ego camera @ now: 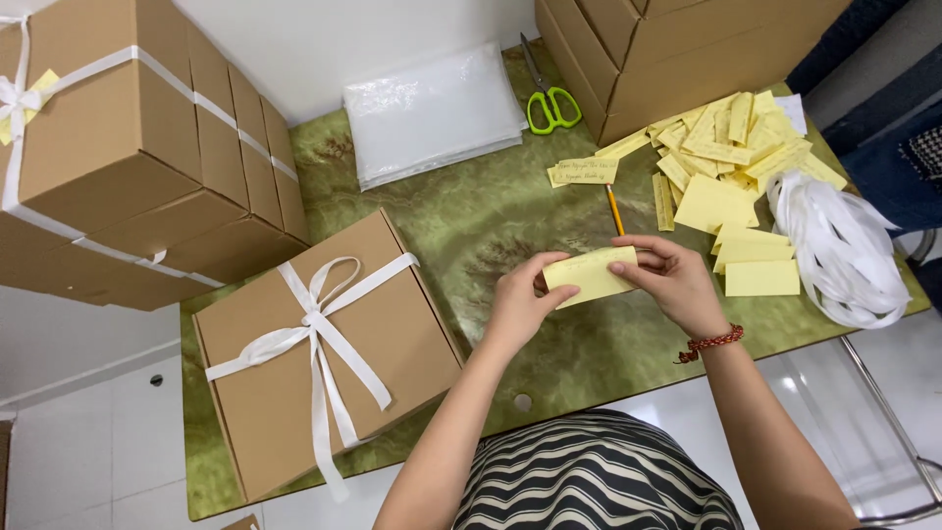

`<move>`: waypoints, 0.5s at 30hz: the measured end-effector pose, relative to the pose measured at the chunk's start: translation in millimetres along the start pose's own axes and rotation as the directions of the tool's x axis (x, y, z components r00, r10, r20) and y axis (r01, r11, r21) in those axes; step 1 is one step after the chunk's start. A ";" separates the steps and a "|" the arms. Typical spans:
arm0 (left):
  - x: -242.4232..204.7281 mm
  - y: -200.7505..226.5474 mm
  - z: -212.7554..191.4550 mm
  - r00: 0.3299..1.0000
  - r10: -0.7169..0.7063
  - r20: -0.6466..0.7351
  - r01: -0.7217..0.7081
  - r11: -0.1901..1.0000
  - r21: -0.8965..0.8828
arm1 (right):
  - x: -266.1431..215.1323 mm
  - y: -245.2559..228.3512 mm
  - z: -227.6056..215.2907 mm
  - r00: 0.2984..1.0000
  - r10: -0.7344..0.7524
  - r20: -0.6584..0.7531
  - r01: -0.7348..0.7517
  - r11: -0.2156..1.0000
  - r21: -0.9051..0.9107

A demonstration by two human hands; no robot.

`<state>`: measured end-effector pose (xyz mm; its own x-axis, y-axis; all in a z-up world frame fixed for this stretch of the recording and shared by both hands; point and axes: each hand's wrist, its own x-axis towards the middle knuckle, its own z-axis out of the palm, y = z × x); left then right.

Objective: Packing clothes into boxes, organizing notes, and hanging garments on a rack.

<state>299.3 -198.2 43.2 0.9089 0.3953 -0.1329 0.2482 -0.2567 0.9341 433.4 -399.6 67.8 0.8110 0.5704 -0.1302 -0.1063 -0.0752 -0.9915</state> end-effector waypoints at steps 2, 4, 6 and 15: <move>8.8 11.2 3.6 1.000 0.013 -0.011 -0.014 1.000 -0.017 | 11.8 5.2 -13.3 1.000 -0.006 0.023 0.006 1.000 -0.002; 17.2 18.2 10.3 0.999 0.029 -0.019 -0.030 0.999 -0.033 | 22.3 9.2 -27.5 0.999 -0.014 0.043 0.014 1.000 -0.004; 25.9 21.6 19.6 0.992 0.120 -0.039 -0.117 0.991 0.071 | 31.7 11.6 -42.4 0.996 -0.091 0.019 0.093 0.987 -0.133; 41.3 77.5 36.6 0.965 0.259 -0.040 -0.234 0.920 0.314 | 66.6 15.7 -82.3 0.997 -0.082 0.007 0.083 0.993 -0.090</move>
<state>368.3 -234.1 98.0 0.9281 0.3500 0.1267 0.1209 -0.6055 0.7866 533.1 -430.0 43.6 0.8126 0.5808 -0.0482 0.0131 -0.1008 -0.9948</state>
